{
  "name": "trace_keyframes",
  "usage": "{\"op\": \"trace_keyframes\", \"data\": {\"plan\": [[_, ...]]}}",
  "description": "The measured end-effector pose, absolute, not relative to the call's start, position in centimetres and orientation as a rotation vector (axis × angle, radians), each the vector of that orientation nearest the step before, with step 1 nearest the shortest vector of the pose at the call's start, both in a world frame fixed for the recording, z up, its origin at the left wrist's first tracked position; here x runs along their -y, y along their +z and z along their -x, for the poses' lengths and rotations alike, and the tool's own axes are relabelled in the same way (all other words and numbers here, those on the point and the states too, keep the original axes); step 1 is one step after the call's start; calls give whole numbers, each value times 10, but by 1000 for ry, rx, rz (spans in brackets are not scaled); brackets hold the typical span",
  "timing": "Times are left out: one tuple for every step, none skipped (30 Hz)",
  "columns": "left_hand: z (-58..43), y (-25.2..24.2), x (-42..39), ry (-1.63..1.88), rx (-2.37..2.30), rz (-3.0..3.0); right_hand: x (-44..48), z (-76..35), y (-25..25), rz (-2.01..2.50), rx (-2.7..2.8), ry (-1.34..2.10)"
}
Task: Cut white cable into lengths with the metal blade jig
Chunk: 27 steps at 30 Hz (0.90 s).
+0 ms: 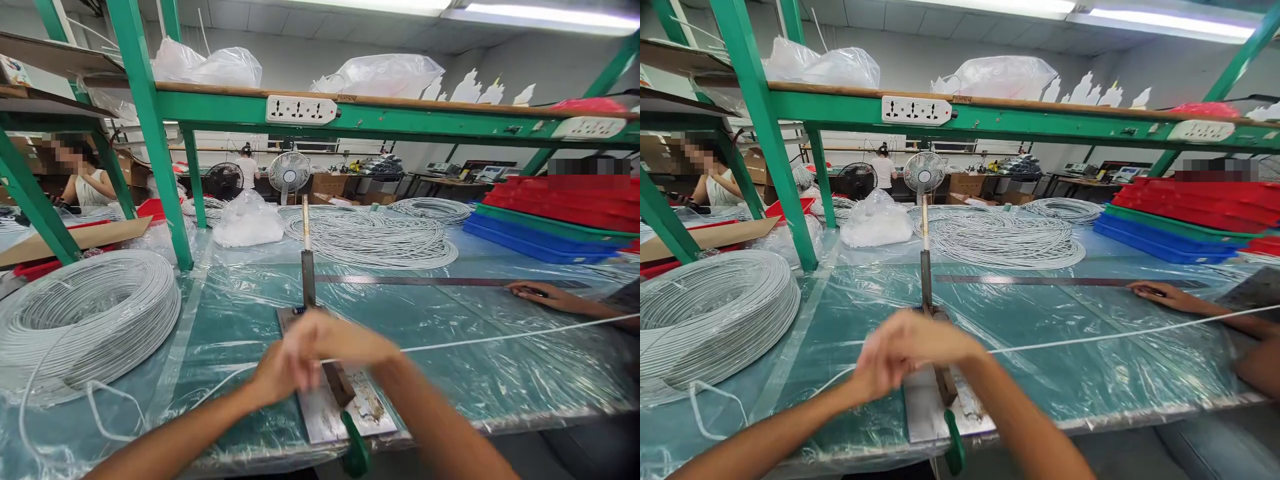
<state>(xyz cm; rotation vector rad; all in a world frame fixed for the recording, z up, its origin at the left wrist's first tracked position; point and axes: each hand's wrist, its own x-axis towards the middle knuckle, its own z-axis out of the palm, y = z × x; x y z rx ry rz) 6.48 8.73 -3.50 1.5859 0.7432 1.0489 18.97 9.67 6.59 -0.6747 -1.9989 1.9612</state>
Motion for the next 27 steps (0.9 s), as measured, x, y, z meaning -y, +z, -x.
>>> {"op": "trace_keyframes", "data": {"plan": [[-65, -32, -85, 1033, -791, -1666, -122, -202, 85, 850, 1813, 1648], [-65, -30, -83, 953, -885, -1808, -150, -212, 99, 1046, 1555, 1386], [-65, -28, -82, 818, -999, -1977, -178, -220, 109, 1114, 1427, 1260], [-65, -27, -80, 665, -1100, -2130, -205, -225, 114, 1163, 1354, 1191], [-66, -26, -80, 516, -1180, -2247, -230, -229, 115, 1233, 1292, 1155], [-67, -26, -80, 411, -1226, -2312, -252, -231, 114, 1284, 1257, 1152], [-68, -26, -80, 371, -1235, -2320, -270, -231, 111, 1330, 1231, 1164], [-70, -27, -81, 382, -1231, -2299, -285, -231, 107, 1364, 1212, 1186], [-71, -28, -82, 417, -1222, -2266, -296, -229, 103, 1381, 1200, 1213], [-72, -29, -84, 448, -1217, -2227, -304, -227, 100, 1389, 1191, 1241], [-74, -31, -86, 478, -1212, -2178, -309, -224, 99, 1392, 1185, 1268], [-75, -33, -89, 505, -1209, -2123, -312, -222, 98, 1395, 1180, 1294], [-76, -34, -92, 528, -1205, -2066, -314, -220, 99, 1400, 1175, 1316], [-77, -36, -95, 548, -1201, -2012, -315, -219, 101, 1406, 1170, 1334], [-79, -39, -98, 566, -1196, -1963, -314, -219, 103, 1410, 1164, 1348], [-81, -41, -101, 586, -1195, -1920, -312, -220, 106, 1410, 1159, 1359], [-83, -44, -104, 606, -1198, -1883, -309, -221, 110, 1405, 1155, 1368], [-86, -46, -107, 624, -1208, -1851, -304, -223, 113, 1393, 1154, 1376], [-88, -49, -109, 640, -1226, -1826, -298, -226, 117, 1376, 1153, 1383], [-91, -52, -111, 652, -1252, -1806, -291, -229, 120, 1354, 1154, 1391], [-93, -54, -112, 661, -1283, -1792, -281, -233, 124, 1330, 1156, 1398], [-95, -56, -113, 667, -1318, -1785, -271, -237, 128, 1307, 1158, 1403], [-96, -56, -113, 670, -1352, -1787, -259, -242, 131, 1286, 1158, 1405], [-96, -56, -113, 673, -1382, -1799, -247, -247, 135, 1269, 1157, 1406], [-96, -54, -112, 674, -1404, -1822, -233, -251, 138, 1257, 1155, 1409], [-95, -52, -110, 673, -1416, -1854, -220, -256, 140, 1249, 1152, 1412], [-94, -49, -109, 669, -1417, -1895, -206, -260, 142, 1248, 1148, 1414]]}}
